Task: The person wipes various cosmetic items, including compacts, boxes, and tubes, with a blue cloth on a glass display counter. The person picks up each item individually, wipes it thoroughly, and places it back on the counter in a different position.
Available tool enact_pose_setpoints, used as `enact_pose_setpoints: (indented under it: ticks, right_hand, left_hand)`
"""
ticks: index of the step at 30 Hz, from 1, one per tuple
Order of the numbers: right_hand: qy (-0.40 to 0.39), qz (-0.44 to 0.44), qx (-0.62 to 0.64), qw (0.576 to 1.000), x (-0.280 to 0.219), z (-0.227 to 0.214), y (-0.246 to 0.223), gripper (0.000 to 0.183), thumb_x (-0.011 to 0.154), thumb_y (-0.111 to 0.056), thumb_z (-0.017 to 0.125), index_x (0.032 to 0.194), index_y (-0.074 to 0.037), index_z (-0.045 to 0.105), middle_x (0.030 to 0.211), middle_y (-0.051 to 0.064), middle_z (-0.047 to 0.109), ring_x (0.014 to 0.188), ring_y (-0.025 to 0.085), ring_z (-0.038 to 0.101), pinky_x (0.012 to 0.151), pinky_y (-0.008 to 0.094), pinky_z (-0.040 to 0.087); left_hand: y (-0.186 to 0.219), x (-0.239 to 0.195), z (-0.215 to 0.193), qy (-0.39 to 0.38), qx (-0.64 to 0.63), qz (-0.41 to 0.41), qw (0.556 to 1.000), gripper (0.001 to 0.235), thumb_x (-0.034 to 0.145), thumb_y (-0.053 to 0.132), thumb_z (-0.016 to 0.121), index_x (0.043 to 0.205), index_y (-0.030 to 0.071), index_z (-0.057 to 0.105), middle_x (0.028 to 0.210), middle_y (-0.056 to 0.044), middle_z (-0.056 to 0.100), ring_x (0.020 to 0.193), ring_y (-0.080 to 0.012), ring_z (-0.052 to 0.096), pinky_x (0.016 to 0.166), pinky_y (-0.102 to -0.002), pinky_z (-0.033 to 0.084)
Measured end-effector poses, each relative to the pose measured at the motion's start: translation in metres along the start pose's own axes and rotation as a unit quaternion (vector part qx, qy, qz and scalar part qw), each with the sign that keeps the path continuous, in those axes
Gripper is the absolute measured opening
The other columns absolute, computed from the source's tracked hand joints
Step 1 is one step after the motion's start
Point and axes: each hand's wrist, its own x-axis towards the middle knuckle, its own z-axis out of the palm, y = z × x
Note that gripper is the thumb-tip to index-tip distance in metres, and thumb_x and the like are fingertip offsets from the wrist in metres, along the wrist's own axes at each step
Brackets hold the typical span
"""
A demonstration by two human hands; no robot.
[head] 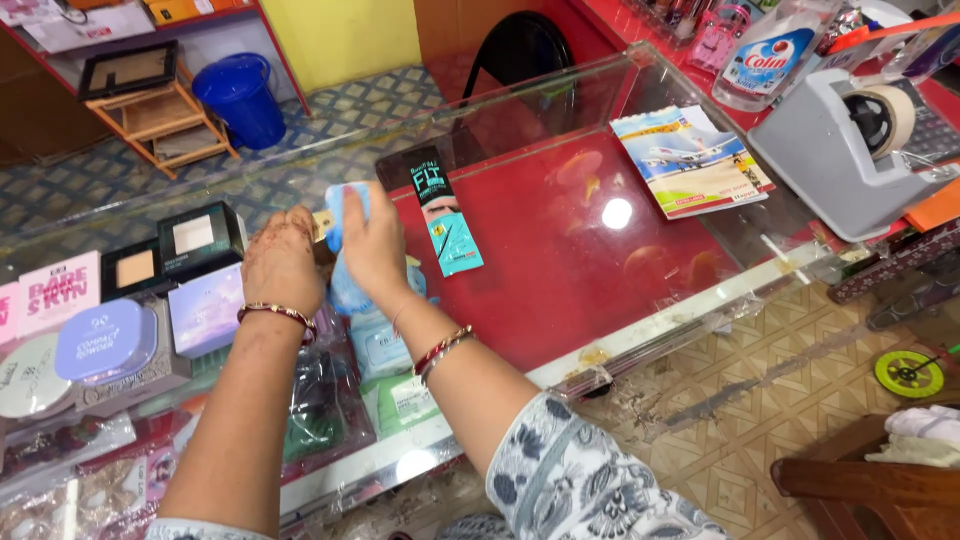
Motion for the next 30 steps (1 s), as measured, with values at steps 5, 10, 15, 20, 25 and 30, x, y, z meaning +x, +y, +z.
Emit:
enact_pose_setpoints:
  ticks: [5, 10, 15, 20, 25, 30]
  right_hand:
    - [0.001, 0.133, 0.122, 0.984, 0.001, 0.0, 0.032, 0.043, 0.102, -0.036, 0.046, 0.121, 0.0, 0.06, 0.115, 0.024, 0.07, 0.109, 0.037, 0.066, 0.092, 0.04, 0.049]
    - [-0.02, 0.089, 0.061, 0.994, -0.011, -0.012, -0.012, 0.04, 0.097, -0.034, 0.06, 0.117, 0.001, 0.06, 0.118, 0.021, 0.065, 0.111, 0.035, 0.064, 0.095, 0.042, 0.047]
    - [-0.059, -0.185, -0.023, 0.981, -0.021, -0.019, -0.052, 0.024, 0.1, -0.019, 0.062, 0.116, -0.002, 0.065, 0.118, 0.018, 0.065, 0.116, 0.033, 0.063, 0.102, 0.039, 0.049]
    - [0.048, -0.143, 0.105, 0.983, -0.003, -0.027, -0.049, 0.016, 0.106, -0.014, 0.053, 0.116, -0.004, 0.061, 0.114, 0.015, 0.067, 0.112, 0.031, 0.064, 0.104, 0.038, 0.048]
    - [0.012, -0.202, -0.07, 0.977, -0.01, -0.035, -0.05, 0.015, 0.099, -0.015, 0.06, 0.11, -0.005, 0.065, 0.114, 0.015, 0.065, 0.113, 0.034, 0.06, 0.101, 0.041, 0.046]
    - [-0.083, -0.317, -0.224, 0.918, -0.043, -0.037, -0.064, 0.02, 0.091, -0.016, 0.065, 0.109, -0.007, 0.067, 0.121, 0.016, 0.059, 0.122, 0.038, 0.053, 0.108, 0.05, 0.039]
  left_hand:
    - [0.01, -0.006, -0.01, 0.031, 0.008, 0.022, 0.999, 0.058, 0.07, 0.024, 0.09, 0.115, 0.004, 0.059, 0.113, -0.019, 0.064, 0.112, -0.0379, 0.059, 0.097, -0.046, 0.046]
    - [0.019, -0.013, -0.026, 0.03, 0.063, 0.03, 0.997, 0.053, 0.071, 0.032, 0.09, 0.11, 0.008, 0.064, 0.109, -0.019, 0.066, 0.108, -0.0399, 0.058, 0.089, -0.051, 0.041]
    - [0.018, -0.027, -0.01, 0.0, 0.024, -0.056, 0.998, 0.029, 0.081, 0.017, 0.081, 0.105, 0.009, 0.068, 0.105, -0.019, 0.073, 0.104, -0.0366, 0.069, 0.095, -0.048, 0.052]
    - [0.026, -0.043, -0.005, 0.092, -0.223, -0.114, 0.964, 0.049, 0.07, 0.018, 0.089, 0.106, 0.003, 0.059, 0.1, -0.02, 0.073, 0.089, -0.0383, 0.072, 0.077, -0.045, 0.056]
    - [0.038, -0.053, -0.006, 0.132, -0.36, -0.112, 0.917, 0.058, 0.063, 0.013, 0.086, 0.116, 0.007, 0.063, 0.1, -0.019, 0.075, 0.089, -0.0334, 0.074, 0.075, -0.039, 0.055]
    - [0.035, -0.052, -0.007, 0.092, -0.276, -0.177, 0.94, 0.032, 0.082, 0.013, 0.081, 0.113, 0.011, 0.073, 0.096, -0.02, 0.076, 0.093, -0.0365, 0.073, 0.082, -0.043, 0.055]
